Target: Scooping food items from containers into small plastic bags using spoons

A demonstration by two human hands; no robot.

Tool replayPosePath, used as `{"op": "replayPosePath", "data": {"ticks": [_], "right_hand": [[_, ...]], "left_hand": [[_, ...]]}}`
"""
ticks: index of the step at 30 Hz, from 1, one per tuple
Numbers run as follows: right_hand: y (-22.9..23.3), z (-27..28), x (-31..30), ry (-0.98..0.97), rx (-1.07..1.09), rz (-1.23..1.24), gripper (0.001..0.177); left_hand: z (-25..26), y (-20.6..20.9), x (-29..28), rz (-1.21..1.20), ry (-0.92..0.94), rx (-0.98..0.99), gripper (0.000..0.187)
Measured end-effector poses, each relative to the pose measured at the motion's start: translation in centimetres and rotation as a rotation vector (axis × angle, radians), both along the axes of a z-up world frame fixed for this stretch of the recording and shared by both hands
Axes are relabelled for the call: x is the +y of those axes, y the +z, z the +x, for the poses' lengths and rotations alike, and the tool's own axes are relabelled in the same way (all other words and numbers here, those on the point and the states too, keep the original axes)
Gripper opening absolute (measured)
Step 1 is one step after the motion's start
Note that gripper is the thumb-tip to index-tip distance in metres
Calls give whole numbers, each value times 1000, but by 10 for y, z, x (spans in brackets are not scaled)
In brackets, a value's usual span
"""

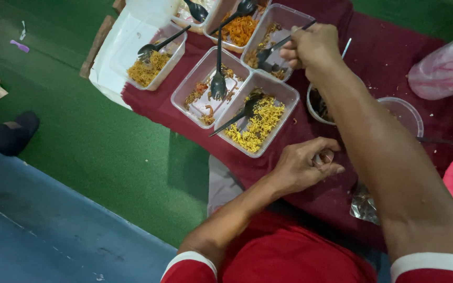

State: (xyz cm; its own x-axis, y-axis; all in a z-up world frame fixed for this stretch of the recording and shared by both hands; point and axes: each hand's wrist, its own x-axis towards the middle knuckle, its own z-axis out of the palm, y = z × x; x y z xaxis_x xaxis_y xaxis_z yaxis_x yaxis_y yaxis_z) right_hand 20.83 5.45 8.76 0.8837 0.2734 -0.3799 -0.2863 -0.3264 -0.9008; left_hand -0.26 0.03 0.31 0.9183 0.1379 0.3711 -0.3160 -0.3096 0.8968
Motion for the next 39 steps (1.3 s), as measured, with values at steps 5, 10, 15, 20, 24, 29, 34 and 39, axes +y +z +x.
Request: {"op": "replayPosePath", "data": {"ticks": [5, 10, 15, 20, 24, 29, 34, 39], "right_hand": [[-31, 27, 1, -80, 43, 136, 21], [-9, 14, -6, -113, 57, 131, 23], [9, 4, -9, -122, 39, 48, 24], [12, 4, -16, -134, 3, 87, 19], [28, -8, -23, -115, -8, 126, 19], [50, -23, -36, -105, 5, 160, 19], [65, -39, -66, -67, -39, 260, 19], [76, -62, -113, -56, -28, 374, 26]], "left_hand": [[1, -4, -1, -7, -3, -3, 37], [0, 0, 0, 13, 1, -1, 38], [-1, 2, 1, -6, -9, 43, 37], [0, -1, 0, -12, -10, 47, 37], [0, -5, -1, -36, -8, 31, 40], [-1, -2, -2, -122, -29, 97, 41], [-2, 1, -2, -147, -16, 95, 43], [2, -15, -4, -170, -11, 97, 46]]}}
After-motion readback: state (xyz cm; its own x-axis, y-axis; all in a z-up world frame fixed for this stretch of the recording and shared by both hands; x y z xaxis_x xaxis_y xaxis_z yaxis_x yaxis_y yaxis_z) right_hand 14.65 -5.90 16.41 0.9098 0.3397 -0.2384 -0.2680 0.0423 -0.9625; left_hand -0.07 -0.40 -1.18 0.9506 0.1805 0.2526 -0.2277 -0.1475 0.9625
